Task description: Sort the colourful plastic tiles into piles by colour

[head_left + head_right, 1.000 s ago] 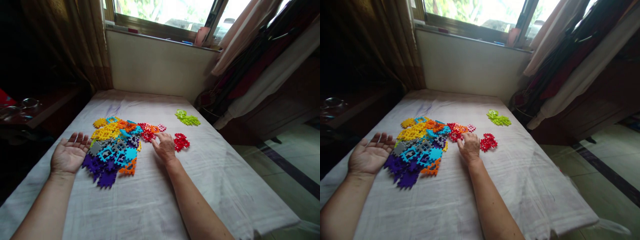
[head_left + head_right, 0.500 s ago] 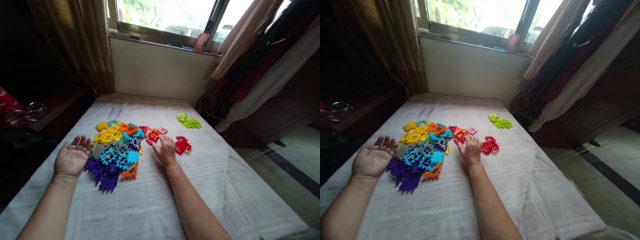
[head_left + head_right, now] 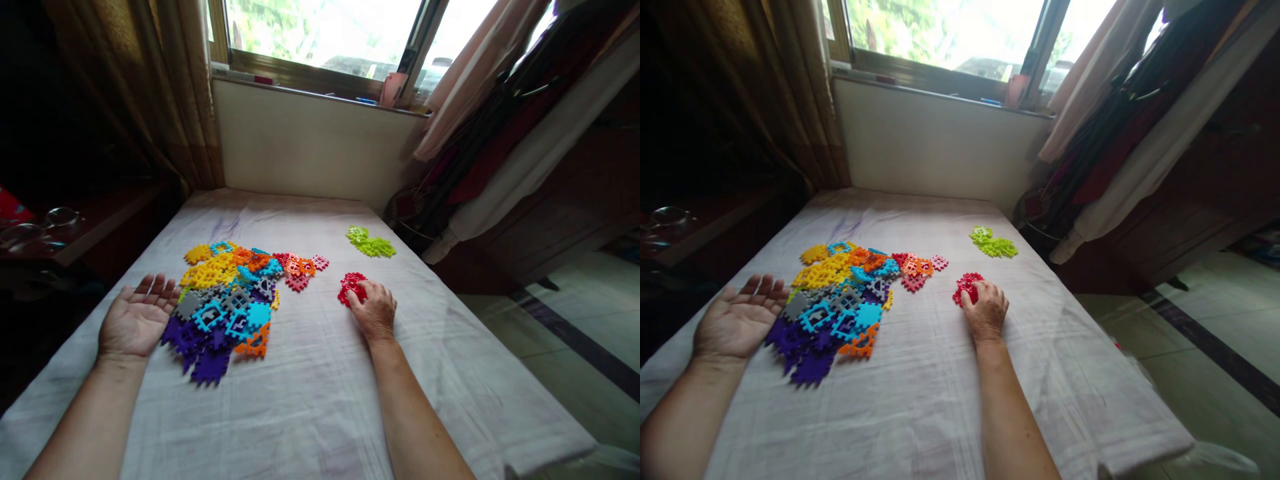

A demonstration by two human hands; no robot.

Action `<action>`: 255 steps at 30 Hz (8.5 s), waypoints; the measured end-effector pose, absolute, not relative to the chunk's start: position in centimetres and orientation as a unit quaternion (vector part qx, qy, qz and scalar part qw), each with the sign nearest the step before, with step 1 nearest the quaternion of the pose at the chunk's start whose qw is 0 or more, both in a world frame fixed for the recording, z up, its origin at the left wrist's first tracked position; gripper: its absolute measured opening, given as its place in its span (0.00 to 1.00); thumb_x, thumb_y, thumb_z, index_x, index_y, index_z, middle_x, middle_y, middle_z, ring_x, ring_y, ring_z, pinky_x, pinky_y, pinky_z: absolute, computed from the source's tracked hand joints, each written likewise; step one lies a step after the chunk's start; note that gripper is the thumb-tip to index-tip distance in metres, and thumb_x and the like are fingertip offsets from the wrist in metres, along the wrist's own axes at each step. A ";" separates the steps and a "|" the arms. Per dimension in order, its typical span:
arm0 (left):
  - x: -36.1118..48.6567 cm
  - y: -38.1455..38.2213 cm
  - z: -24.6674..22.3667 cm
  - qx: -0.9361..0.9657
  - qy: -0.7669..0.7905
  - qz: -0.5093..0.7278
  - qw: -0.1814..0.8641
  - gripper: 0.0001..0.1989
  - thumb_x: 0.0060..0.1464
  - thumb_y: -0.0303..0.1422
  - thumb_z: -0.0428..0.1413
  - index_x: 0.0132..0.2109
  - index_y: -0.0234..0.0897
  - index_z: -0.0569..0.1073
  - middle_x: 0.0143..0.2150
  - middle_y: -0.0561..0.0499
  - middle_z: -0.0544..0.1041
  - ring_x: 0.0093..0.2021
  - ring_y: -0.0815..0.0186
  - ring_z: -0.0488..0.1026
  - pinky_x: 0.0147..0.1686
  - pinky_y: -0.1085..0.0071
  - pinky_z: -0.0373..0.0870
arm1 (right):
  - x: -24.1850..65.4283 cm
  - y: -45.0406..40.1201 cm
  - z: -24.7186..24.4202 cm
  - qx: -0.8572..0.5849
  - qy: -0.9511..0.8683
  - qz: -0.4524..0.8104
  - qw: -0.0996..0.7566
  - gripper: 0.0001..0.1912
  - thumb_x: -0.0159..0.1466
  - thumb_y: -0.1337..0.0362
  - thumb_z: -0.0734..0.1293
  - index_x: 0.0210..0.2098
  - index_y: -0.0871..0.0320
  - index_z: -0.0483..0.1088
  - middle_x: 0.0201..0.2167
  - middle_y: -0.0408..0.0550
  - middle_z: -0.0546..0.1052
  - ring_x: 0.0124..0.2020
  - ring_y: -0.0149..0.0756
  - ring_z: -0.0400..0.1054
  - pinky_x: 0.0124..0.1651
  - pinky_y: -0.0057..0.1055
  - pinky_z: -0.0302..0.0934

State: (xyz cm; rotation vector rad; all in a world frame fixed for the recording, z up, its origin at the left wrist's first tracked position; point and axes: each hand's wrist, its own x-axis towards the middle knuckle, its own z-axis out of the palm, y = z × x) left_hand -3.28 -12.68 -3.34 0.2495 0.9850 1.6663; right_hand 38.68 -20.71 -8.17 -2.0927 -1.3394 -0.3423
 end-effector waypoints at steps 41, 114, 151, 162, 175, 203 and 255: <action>-3.2 -12.6 -3.1 0.098 0.413 0.706 0.567 0.14 0.61 0.35 0.46 0.36 0.36 0.75 0.36 0.47 0.80 0.40 0.62 0.78 0.35 0.66 0.79 | 41.4 -21.0 -9.1 -0.835 -0.362 -0.070 0.408 0.19 0.61 0.52 0.64 0.42 0.59 0.75 0.42 0.57 0.78 0.42 0.47 0.69 0.48 0.40 0.61; -3.9 -12.5 -4.0 0.122 0.407 0.698 0.576 0.12 0.59 0.36 0.49 0.36 0.39 0.76 0.39 0.47 0.81 0.44 0.62 0.78 0.42 0.64 0.79 | 30.2 -13.9 -7.4 -0.695 -0.684 -0.051 0.216 0.14 0.66 0.56 0.64 0.46 0.55 0.74 0.45 0.52 0.77 0.49 0.43 0.64 0.53 0.37 0.50; -3.3 -12.5 -3.1 0.098 0.419 0.701 0.569 0.14 0.60 0.34 0.46 0.36 0.36 0.75 0.36 0.45 0.79 0.40 0.62 0.79 0.37 0.66 0.80 | 35.5 -12.4 -5.3 -0.734 -0.663 -0.074 0.129 0.19 0.65 0.58 0.64 0.55 0.53 0.72 0.59 0.55 0.71 0.61 0.48 0.60 0.59 0.43 0.52; -3.9 -12.1 -3.9 0.109 0.413 0.701 0.571 0.12 0.58 0.36 0.49 0.38 0.36 0.75 0.38 0.46 0.80 0.41 0.61 0.78 0.39 0.64 0.80 | 32.7 -12.8 -5.7 -0.736 -0.666 -0.022 0.119 0.15 0.66 0.55 0.64 0.48 0.53 0.74 0.48 0.52 0.76 0.49 0.43 0.66 0.50 0.38 0.52; -3.2 -12.3 -3.2 0.094 0.414 0.704 0.570 0.16 0.62 0.35 0.45 0.35 0.36 0.75 0.36 0.48 0.80 0.39 0.63 0.79 0.34 0.67 0.79 | 40.2 -18.2 -4.5 -0.754 -0.633 -0.139 0.103 0.14 0.64 0.57 0.65 0.44 0.55 0.76 0.49 0.54 0.76 0.51 0.47 0.63 0.59 0.47 0.41; -3.6 -12.2 -3.6 0.096 0.411 0.703 0.573 0.16 0.62 0.36 0.45 0.36 0.36 0.76 0.37 0.48 0.80 0.40 0.62 0.79 0.35 0.64 0.81 | 31.6 -11.1 -3.9 -0.738 -0.667 0.005 0.100 0.19 0.64 0.53 0.65 0.52 0.53 0.72 0.49 0.53 0.77 0.50 0.44 0.67 0.51 0.37 0.56; -4.0 -12.1 -4.0 0.107 0.423 0.695 0.571 0.11 0.56 0.36 0.50 0.36 0.38 0.76 0.39 0.46 0.80 0.42 0.61 0.79 0.36 0.65 0.81 | 26.0 -3.9 -2.4 -0.750 -0.651 0.111 0.037 0.21 0.65 0.55 0.63 0.52 0.56 0.74 0.53 0.58 0.76 0.52 0.46 0.72 0.47 0.36 0.66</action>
